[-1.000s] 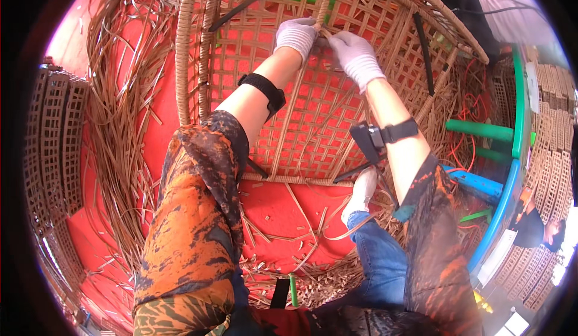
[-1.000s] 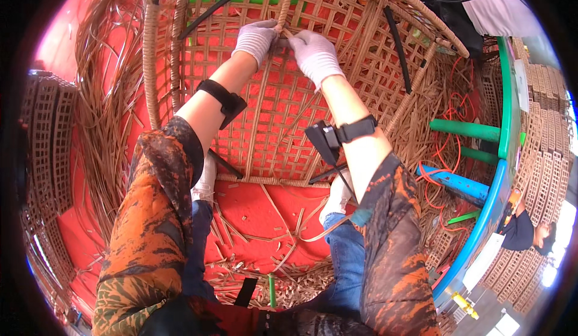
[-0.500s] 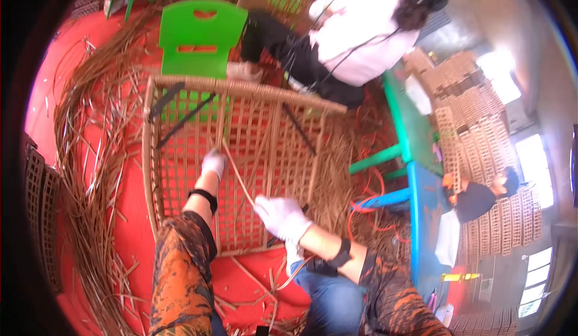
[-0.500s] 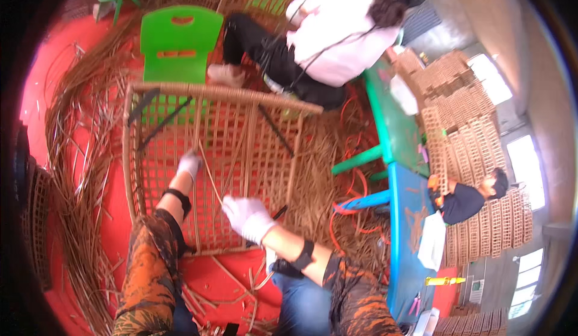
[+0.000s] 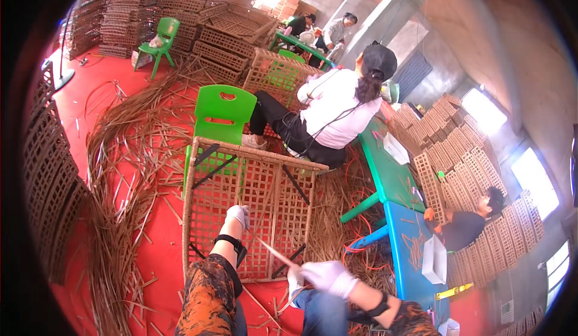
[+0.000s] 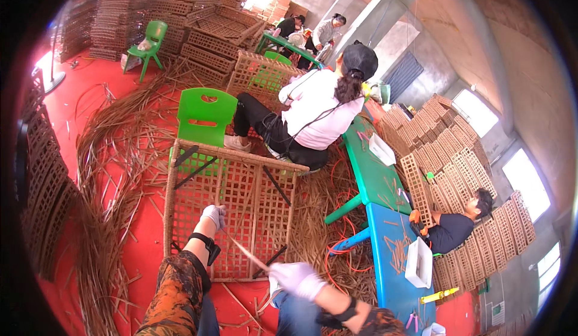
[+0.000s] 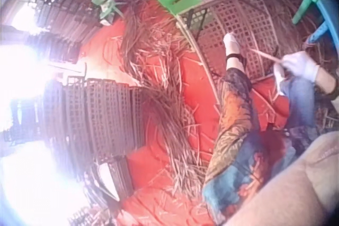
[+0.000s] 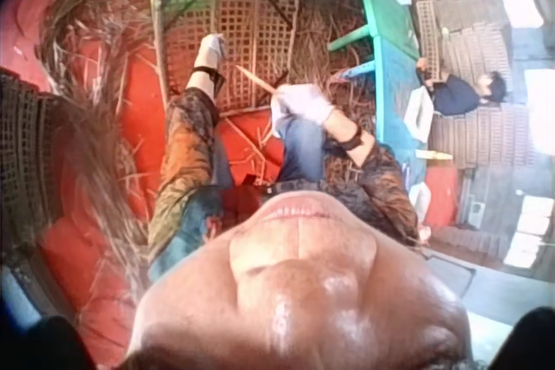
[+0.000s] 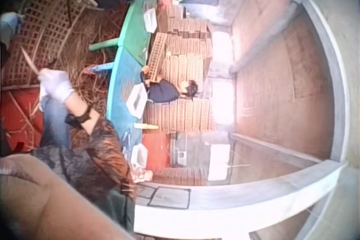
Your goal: Weaving rattan strips onto a furniture frame.
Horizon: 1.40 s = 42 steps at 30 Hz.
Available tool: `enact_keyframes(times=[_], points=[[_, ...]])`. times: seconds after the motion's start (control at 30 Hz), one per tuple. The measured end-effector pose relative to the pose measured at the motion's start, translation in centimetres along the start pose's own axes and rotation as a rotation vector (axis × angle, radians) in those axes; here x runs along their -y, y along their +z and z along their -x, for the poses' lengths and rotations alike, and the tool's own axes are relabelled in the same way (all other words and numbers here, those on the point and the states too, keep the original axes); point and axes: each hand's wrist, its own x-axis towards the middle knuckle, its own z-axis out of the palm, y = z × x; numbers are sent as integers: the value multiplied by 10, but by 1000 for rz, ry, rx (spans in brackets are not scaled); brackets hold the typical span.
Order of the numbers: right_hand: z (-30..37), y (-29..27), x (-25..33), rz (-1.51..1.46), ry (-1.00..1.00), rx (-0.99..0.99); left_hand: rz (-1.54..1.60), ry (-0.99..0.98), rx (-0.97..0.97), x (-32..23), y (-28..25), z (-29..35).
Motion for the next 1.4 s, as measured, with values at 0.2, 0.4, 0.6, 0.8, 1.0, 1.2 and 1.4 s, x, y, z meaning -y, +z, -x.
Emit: enact_keyframes(times=[0.2, 0.4, 0.6, 0.8, 1.0, 1.2, 1.4], points=[[213, 9, -106, -29, 596, 492, -487, 240, 70, 16, 11, 5], [71, 8, -98, 65, 614, 316, -1907, 764, -139, 23, -53, -5], [-140, 112, -139, -959, 789, 290, -1947, 873, 62, 7, 13, 90], [-278, 206, -146, -1672, 976, 252, -1913, 734, 232, 22, 2, 98], [-269, 237, -172, -1529, 937, 124, -1242, 296, 230, -18, -60, 14], [-252, 217, -185, -1384, 806, 81, -1153, 764, -301, -42, -43, -128], [-241, 220, -225, -1462, 814, 5, -790, 685, -258, -39, -18, -154]])
